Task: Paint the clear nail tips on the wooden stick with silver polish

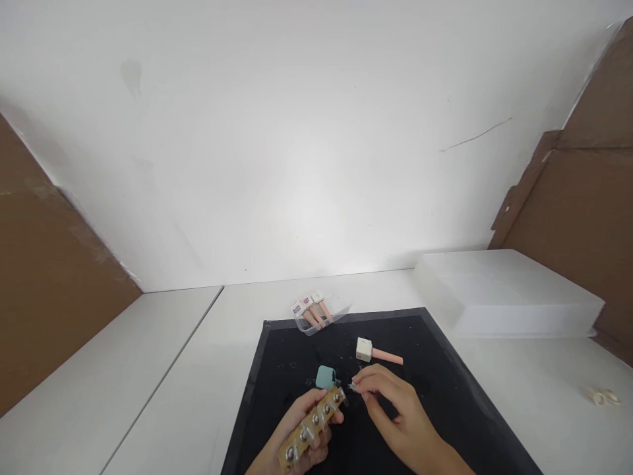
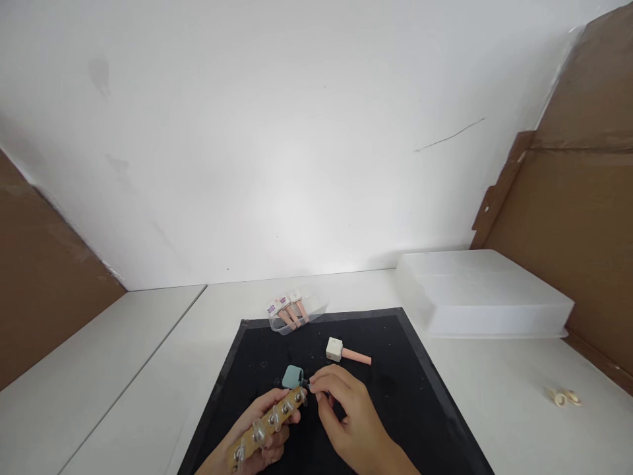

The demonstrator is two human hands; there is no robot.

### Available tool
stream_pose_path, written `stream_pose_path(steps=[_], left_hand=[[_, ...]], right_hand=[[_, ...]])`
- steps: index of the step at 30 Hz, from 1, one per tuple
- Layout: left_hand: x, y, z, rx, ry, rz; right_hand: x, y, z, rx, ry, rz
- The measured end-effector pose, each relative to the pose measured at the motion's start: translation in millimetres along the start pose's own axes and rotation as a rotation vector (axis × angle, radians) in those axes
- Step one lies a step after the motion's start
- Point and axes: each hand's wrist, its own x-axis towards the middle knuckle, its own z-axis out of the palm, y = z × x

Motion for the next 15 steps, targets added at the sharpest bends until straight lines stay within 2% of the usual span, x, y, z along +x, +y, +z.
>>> stream_pose_path(steps=[8,15], left_hand=[[1.6,-0.2,-0.5,-0.004,0.000,-0.002],[-1.6,1.7,3.2,-0.013,-0.003,-0.010]], right_hand=[[0.1,-1.4,-0.6,0.004,-0.053,-0.005],[0.9,-3.7,-1.5,0.021,-0.015,-0.016]])
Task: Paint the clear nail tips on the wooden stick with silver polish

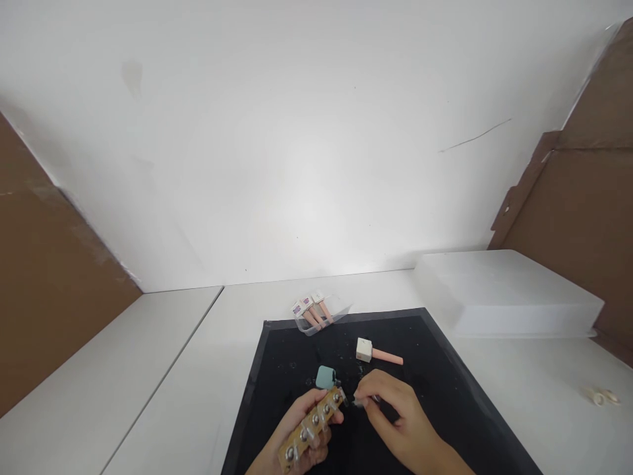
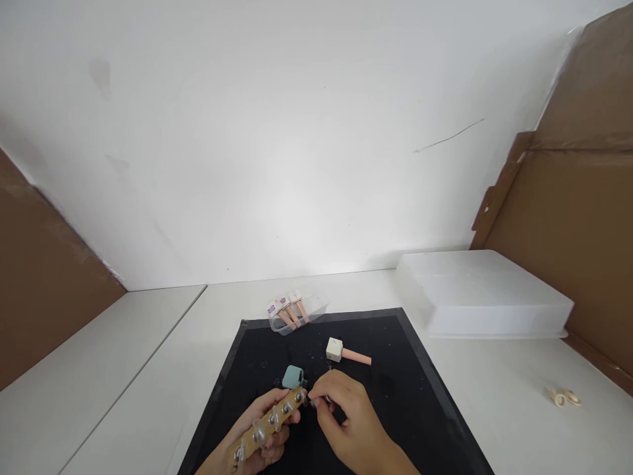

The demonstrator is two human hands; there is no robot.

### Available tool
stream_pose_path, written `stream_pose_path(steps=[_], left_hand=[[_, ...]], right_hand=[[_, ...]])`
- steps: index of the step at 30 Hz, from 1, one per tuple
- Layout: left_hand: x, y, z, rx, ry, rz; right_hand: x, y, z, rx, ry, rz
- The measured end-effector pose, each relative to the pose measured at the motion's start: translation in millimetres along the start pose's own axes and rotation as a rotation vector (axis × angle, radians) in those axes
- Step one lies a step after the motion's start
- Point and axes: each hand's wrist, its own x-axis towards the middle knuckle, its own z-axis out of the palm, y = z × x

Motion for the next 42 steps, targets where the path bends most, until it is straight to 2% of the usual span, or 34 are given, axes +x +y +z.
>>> stream_pose_path(steps=[5,12,26,31,36,42], left_hand=[[1.5,-0.8,-4.2,-0.005,0.001,-0.007],[5.6,-3.9,-12.9,-0.003,-0.041,0.042],[0.9,-0.9,-2.5,-0.025,-0.006,0.009],[-0.5,0.4,0.5,-0.018,0.051,-0.015],[-2.7,1.1,1.9,-0.016,0.017,0.001],[0.1,0.7,-0.4,-0.022,0.006,-0.006]], right_hand=[[1.4,-3.1,-0.2,0.110,0.045,0.014],[2.8,-9.3,-0.4,0.207,0.002,0.049],[3.9,-11.6,-1.6,0.238,-0.060,0.061],[3.7,-8.2,-0.7,0.180,-0.054,0.083],[3.7,-5.9,-0.4,0.146,-0.013,0.063],[5.0,-12.0,-2.9,0.206,-0.012,0.028]])
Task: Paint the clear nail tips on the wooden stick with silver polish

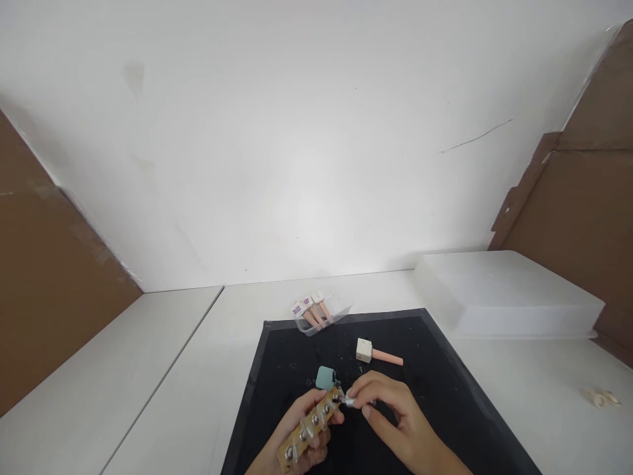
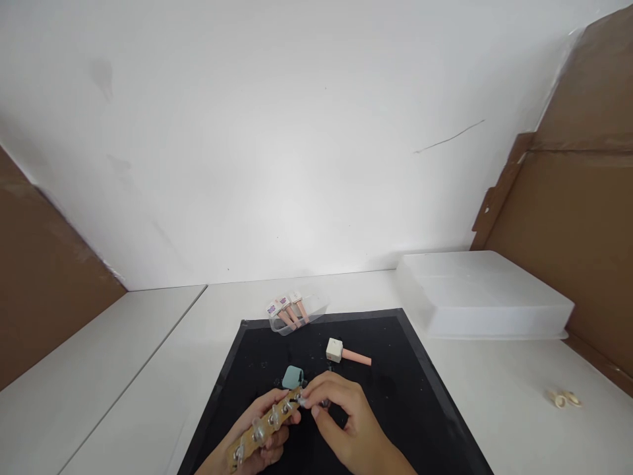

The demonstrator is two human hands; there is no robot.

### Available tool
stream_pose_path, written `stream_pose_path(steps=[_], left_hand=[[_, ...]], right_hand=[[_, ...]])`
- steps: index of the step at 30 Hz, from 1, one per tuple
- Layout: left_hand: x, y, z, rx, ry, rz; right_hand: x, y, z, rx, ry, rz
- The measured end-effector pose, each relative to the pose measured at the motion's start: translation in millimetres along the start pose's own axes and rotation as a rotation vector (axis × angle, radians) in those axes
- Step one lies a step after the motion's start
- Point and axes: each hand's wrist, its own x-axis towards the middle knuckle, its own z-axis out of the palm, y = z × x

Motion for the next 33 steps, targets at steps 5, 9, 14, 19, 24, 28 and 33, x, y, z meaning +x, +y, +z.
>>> stream_pose_path(steps=[5,9,14,19,24,28,33], left_hand=[[1.9,-1.8,-2.0,-0.023,-0.002,-0.016],[-0.3,-1.6,0.8,-0.051,-0.003,0.003],[0.7,-2.4,-1.3,-0.042,0.009,0.008],[0.4,-3.0,-4.4,-0.017,-0.025,0.048],[-2.5,-0.1,3.2,0.011,0.016,0.008],[-5.7,1.6,7.9,0.035,0.020,0.006],[-6.1,-0.9,4.1,0.022,0.001,0.043]], right_hand=[[-1.1,-3.7,-1.7,0.012,-0.039,-0.010],[-1.7,-4.7,-2.1,0.009,-0.114,0.018],[0.1,-4.7,-2.2,-0.009,-0.122,0.016],[1.7,-2.8,-2.3,-0.026,-0.120,0.003],[0.0,-0.1,-2.5,-0.083,-0.102,0.002],[0.4,0.1,-3.0,-0.082,-0.068,0.003],[1.7,-1.8,-3.9,-0.033,-0.045,0.014]])
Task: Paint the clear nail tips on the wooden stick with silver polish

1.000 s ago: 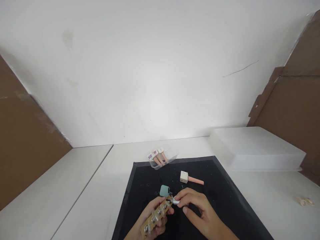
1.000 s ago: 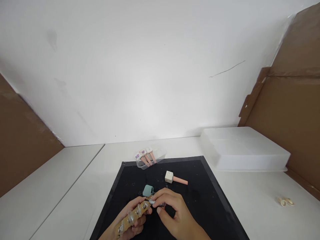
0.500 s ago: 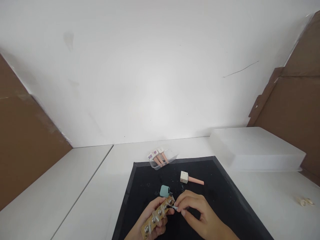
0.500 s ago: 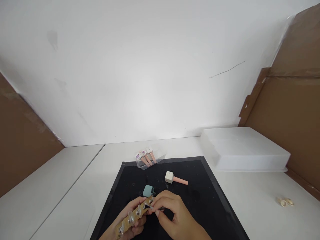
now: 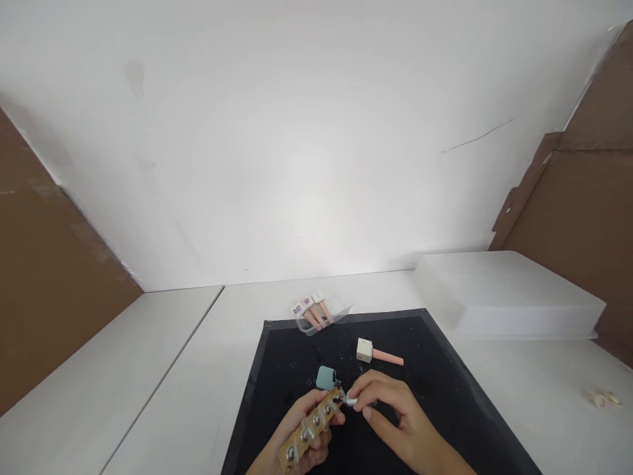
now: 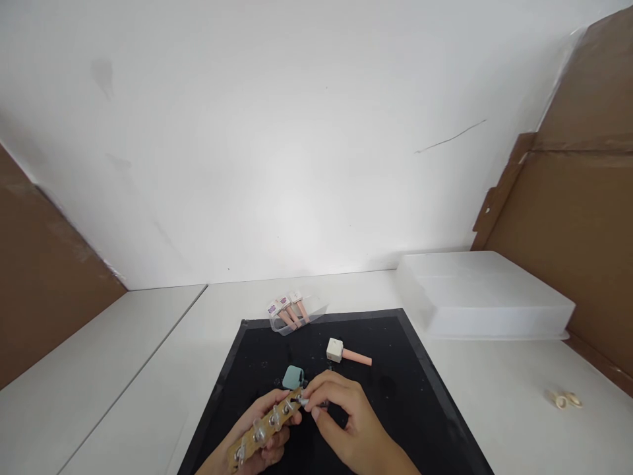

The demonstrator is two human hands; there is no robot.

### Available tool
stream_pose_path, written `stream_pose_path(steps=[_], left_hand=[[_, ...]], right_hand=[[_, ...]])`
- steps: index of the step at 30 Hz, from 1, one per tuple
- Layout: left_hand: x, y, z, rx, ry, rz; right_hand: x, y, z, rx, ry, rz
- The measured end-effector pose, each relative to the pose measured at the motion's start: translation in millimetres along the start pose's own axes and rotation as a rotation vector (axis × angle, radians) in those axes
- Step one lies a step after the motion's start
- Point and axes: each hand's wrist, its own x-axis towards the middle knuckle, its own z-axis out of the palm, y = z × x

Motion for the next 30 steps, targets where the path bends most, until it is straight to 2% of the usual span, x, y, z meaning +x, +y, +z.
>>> stream_pose_path(steps=[4,13,17,20,25,30], left_hand=[[3.7,-3.7,-5.6,-0.001,-0.037,0.031],[4.5,-2.0,-3.2,0.005,-0.011,0.008],[3.3,-2.4,-2.9,0.004,0.026,0.000],[3.0,-2.3,-3.1,0.004,0.000,0.019],[5.8,-0.3,-3.8,-0.012,-0.007,-0.050],[9.3,-1.6,-6.9,-0.033,0.014,-0.050]], right_hand=[[-1.2,-1.1,-0.3,0.031,-0.017,-0.001],[-1.7,3.1,0.8,0.039,-0.086,0.057],[-4.6,6.9,2.0,-0.013,-0.073,0.083],[-4.5,7.7,2.2,-0.042,-0.059,0.074],[-0.8,5.2,1.0,-0.017,-0.007,0.036],[0.1,-0.4,-0.6,0.016,-0.021,-0.002]])
